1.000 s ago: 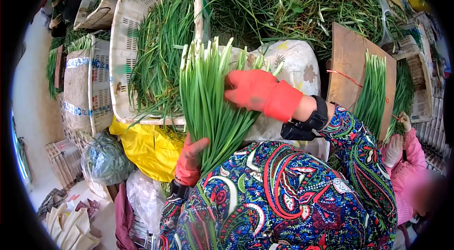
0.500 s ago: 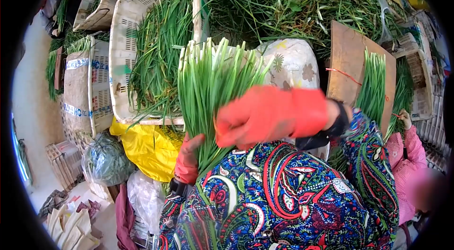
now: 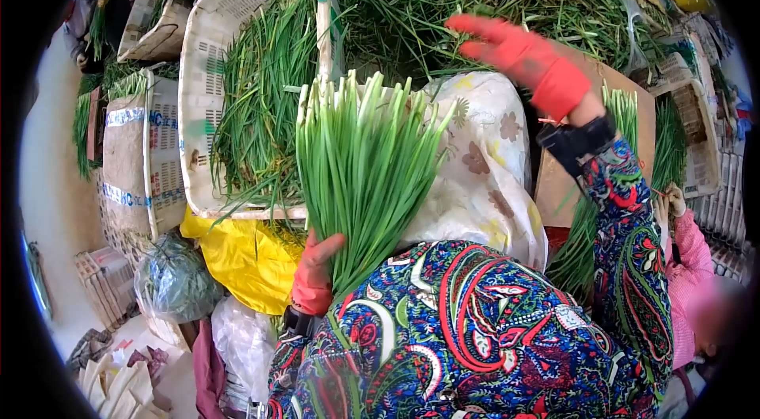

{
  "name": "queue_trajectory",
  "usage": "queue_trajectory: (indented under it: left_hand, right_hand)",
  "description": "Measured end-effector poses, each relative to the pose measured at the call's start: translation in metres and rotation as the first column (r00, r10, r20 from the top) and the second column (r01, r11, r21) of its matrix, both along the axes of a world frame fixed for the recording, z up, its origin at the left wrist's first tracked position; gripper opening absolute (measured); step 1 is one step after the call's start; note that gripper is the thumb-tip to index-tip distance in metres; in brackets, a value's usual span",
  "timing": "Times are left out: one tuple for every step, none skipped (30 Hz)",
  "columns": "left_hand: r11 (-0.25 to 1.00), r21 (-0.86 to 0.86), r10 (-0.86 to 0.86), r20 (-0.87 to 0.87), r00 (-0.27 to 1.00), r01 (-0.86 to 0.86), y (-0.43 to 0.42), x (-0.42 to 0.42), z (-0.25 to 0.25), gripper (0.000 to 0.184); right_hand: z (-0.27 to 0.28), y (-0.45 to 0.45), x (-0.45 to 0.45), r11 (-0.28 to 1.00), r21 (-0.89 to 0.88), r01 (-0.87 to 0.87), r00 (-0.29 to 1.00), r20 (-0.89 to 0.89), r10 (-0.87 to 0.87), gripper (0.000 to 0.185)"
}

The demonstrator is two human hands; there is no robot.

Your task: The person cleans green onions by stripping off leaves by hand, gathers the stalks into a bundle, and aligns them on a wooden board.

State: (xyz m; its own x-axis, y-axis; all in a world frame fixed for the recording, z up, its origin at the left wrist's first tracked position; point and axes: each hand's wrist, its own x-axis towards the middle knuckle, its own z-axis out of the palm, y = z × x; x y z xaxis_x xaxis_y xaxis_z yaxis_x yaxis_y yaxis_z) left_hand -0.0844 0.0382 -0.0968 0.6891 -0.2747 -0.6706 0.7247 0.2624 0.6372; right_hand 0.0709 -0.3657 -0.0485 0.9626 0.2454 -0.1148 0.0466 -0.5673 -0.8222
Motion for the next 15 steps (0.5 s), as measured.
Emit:
queue_trajectory:
  left_hand:
    - [0.999,0.017,-0.03,0.0,1.0,0.03,-0.009,0.006,0.011,0.051]
    - [0.998,0.03,-0.061,0.0,0.998,0.061,-0.015,0.011,0.017,0.053]
    - [0.996,0.032,-0.081,0.009,0.997,0.081,-0.019,0.012,0.02,0.052]
    - [0.995,0.041,-0.091,0.014,0.996,0.09,-0.021,0.012,0.024,0.052]
    - [0.994,0.053,-0.097,0.019,0.995,0.096,-0.023,0.012,0.027,0.052]
    - [0.994,0.054,-0.092,0.023,0.995,0.091,-0.024,0.011,0.027,0.051]
    - [0.995,0.057,-0.085,0.026,0.996,0.084,-0.023,0.01,0.027,0.051]
    - [0.995,0.06,-0.076,0.03,0.997,0.074,-0.022,0.008,0.027,0.051]
    - [0.997,0.038,-0.063,0.011,0.998,0.063,-0.022,0.007,0.03,0.049]
    - [0.999,0.014,-0.051,-0.008,0.999,0.051,-0.023,0.008,0.035,0.047]
    - [0.999,-0.011,-0.042,-0.029,0.999,0.041,-0.024,0.008,0.037,0.045]
    - [0.999,-0.015,-0.051,-0.024,0.998,0.051,-0.02,0.006,0.03,0.046]
    - [0.998,-0.019,-0.052,-0.028,0.998,0.052,-0.02,0.005,0.03,0.046]
    - [0.998,-0.024,-0.056,-0.03,0.998,0.055,-0.021,0.006,0.03,0.046]
    - [0.998,-0.03,-0.061,-0.031,0.998,0.06,-0.022,0.007,0.03,0.046]
  right_hand:
    - [0.008,0.02,-0.005,0.994,-0.046,-0.101,0.994,0.047,0.104,0.044]
    - [0.012,0.039,-0.006,0.982,-0.09,-0.166,0.985,0.028,0.169,0.046]
    - [0.015,0.051,-0.005,0.963,-0.132,-0.234,0.972,0.002,0.236,0.048]
    - [-0.009,0.05,0.001,0.934,-0.115,-0.339,0.938,0.041,0.345,0.051]
    - [-0.005,0.065,0.006,0.903,-0.245,-0.352,0.934,-0.157,0.321,0.054]
    - [-0.002,0.081,0.011,0.832,-0.376,-0.407,0.896,-0.344,0.282,0.057]
    - [0.004,0.086,0.012,0.864,-0.264,-0.428,0.857,-0.422,0.295,0.052]
    - [0.011,0.092,0.013,0.889,-0.153,-0.432,0.811,-0.498,0.308,0.047]
    - [0.02,0.097,0.013,0.88,-0.112,-0.462,0.786,-0.511,0.348,0.044]
    - [0.014,0.101,0.014,0.894,-0.099,-0.437,0.81,-0.475,0.343,0.04]
    - [0.002,0.104,0.014,0.909,-0.087,-0.409,0.834,-0.44,0.333,0.036]
    - [-0.006,0.105,0.013,0.923,-0.073,-0.377,0.857,-0.407,0.317,0.033]
    - [-0.009,0.105,0.013,0.914,-0.1,-0.394,0.866,-0.372,0.333,0.03]
    - [-0.011,0.103,0.013,0.904,-0.129,-0.408,0.875,-0.336,0.348,0.028]
    - [-0.011,0.102,0.012,0.894,-0.16,-0.419,0.883,-0.299,0.361,0.026]
